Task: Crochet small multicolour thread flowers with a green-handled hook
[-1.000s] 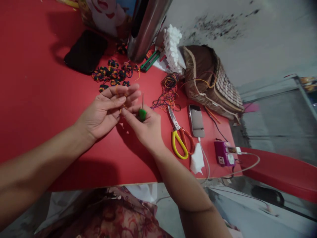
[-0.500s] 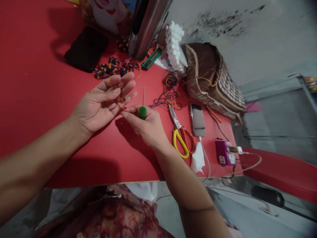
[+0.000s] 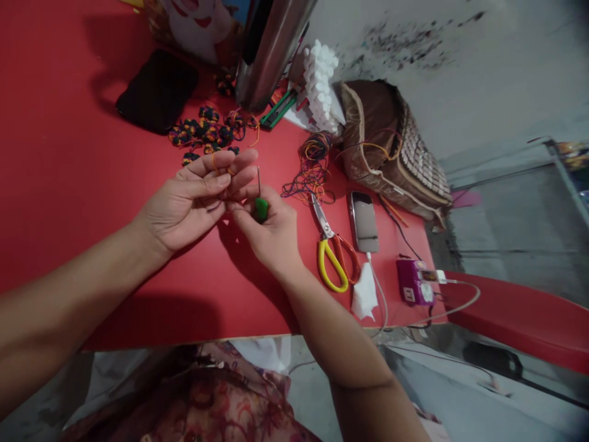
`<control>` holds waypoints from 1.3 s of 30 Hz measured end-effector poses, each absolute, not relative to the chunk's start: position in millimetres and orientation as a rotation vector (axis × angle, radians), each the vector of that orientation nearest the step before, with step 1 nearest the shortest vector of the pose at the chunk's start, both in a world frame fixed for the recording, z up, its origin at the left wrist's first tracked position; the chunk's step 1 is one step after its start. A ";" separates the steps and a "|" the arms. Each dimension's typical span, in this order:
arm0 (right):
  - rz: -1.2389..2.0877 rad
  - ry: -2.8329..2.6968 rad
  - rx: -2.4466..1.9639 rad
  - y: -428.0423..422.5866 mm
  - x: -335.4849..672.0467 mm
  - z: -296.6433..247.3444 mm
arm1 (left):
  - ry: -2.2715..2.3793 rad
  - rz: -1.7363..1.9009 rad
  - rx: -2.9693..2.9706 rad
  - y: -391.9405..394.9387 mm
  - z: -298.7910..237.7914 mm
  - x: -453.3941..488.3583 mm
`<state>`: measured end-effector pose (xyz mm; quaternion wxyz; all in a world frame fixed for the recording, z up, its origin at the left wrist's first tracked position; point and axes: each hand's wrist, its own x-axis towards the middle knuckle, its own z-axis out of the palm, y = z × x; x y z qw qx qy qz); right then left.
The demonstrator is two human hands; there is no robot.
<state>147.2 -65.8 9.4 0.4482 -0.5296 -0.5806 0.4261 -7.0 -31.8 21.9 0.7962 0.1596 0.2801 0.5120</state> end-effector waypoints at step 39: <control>1.003 -1.365 -1.379 -69.3 142.4 9.8 | 0.598 1.123 0.327 -32.1 31.5 -9.9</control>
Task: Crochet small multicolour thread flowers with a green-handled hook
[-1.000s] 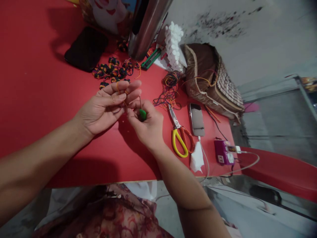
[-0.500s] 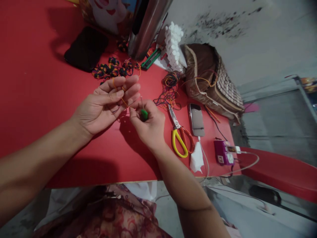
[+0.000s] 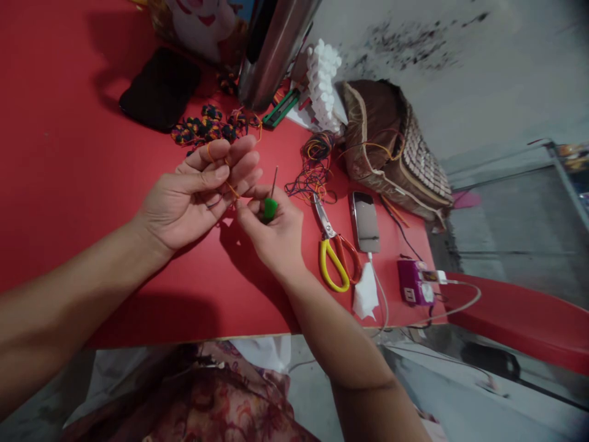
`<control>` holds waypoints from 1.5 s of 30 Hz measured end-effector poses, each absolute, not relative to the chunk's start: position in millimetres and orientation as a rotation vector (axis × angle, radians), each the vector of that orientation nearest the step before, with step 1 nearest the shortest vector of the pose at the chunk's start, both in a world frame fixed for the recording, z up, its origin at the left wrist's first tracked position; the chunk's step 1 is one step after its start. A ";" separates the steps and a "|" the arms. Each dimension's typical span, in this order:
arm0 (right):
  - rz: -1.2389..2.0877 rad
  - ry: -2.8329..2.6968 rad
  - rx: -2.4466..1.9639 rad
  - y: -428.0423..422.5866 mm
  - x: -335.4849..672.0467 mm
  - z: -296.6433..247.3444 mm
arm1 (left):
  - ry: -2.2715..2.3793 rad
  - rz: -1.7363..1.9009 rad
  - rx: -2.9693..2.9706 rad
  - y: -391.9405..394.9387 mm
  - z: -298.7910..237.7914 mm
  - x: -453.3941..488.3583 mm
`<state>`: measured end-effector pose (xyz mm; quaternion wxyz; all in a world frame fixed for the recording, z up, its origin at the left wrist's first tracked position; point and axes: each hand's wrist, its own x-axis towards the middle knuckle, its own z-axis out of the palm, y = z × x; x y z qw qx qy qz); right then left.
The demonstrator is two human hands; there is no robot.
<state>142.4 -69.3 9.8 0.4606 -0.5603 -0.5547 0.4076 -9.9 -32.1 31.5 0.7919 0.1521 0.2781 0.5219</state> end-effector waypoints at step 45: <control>1.748 -0.827 -1.032 -61.1 149.9 18.8 | 0.504 1.123 0.367 -32.4 25.2 -13.2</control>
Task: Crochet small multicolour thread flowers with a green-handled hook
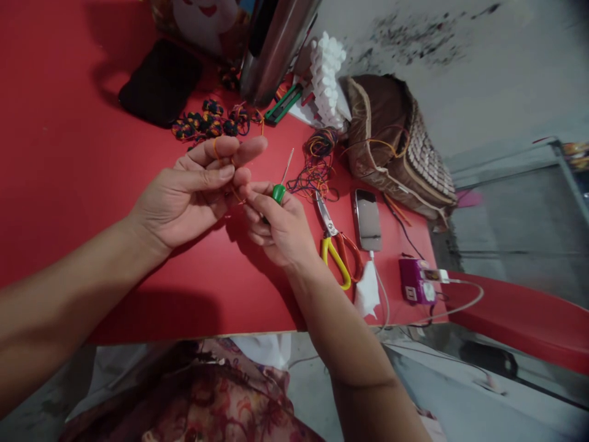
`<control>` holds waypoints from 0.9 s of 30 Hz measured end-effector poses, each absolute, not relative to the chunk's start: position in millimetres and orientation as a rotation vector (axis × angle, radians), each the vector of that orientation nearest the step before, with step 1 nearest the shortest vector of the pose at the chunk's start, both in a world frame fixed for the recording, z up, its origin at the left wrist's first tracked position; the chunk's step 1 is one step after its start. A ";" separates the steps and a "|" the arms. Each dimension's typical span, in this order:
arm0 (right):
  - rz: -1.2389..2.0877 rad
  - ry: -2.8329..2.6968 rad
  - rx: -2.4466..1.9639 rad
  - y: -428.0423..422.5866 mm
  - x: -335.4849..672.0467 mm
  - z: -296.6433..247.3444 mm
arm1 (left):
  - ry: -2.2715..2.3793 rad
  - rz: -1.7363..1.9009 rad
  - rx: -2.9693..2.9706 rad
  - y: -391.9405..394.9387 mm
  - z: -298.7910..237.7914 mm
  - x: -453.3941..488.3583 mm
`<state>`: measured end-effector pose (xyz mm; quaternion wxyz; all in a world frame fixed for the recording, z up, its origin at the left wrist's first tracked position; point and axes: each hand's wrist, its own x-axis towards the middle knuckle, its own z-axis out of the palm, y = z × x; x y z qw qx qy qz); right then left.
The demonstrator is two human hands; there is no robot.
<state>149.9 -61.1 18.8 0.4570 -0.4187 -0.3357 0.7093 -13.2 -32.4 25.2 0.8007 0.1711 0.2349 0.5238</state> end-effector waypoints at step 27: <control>1.484 -1.231 -1.173 -76.6 137.1 23.9 | 0.616 1.221 0.405 -23.7 23.7 -24.2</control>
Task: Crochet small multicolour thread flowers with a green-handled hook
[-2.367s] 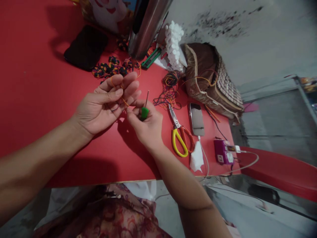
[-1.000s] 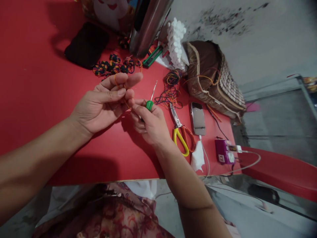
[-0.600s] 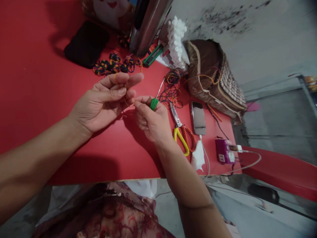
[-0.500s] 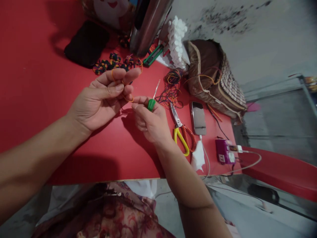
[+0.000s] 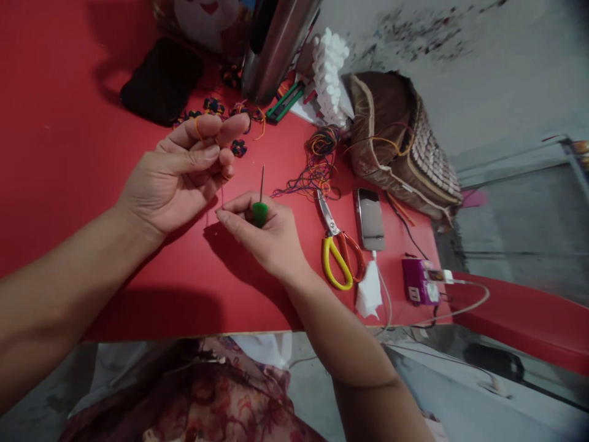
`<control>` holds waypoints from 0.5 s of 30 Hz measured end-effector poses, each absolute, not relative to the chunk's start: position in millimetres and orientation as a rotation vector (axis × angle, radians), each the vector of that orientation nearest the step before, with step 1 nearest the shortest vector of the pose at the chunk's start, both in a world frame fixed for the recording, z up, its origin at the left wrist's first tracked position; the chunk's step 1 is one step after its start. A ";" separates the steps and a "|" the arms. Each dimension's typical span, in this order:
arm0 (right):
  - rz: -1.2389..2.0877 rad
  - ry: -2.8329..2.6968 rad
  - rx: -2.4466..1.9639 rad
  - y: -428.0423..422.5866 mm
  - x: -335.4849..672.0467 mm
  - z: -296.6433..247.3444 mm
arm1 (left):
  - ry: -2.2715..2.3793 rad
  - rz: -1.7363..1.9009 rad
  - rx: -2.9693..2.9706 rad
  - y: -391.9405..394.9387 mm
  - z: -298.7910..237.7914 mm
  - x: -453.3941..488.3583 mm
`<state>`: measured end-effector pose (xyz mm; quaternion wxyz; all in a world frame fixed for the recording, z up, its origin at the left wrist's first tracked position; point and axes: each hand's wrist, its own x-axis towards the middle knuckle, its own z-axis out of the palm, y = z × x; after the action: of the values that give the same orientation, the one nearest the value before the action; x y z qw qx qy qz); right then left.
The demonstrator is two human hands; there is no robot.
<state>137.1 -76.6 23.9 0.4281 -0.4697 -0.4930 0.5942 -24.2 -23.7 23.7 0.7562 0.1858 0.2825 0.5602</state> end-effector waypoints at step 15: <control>1.114 -1.288 -1.334 -78.7 136.0 27.3 | 0.520 1.163 0.452 -35.0 22.8 -6.0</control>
<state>136.0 -78.7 27.3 0.4701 -0.5443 -0.5255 0.4546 -6.0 -35.0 22.8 0.7801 0.2093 0.2408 0.5381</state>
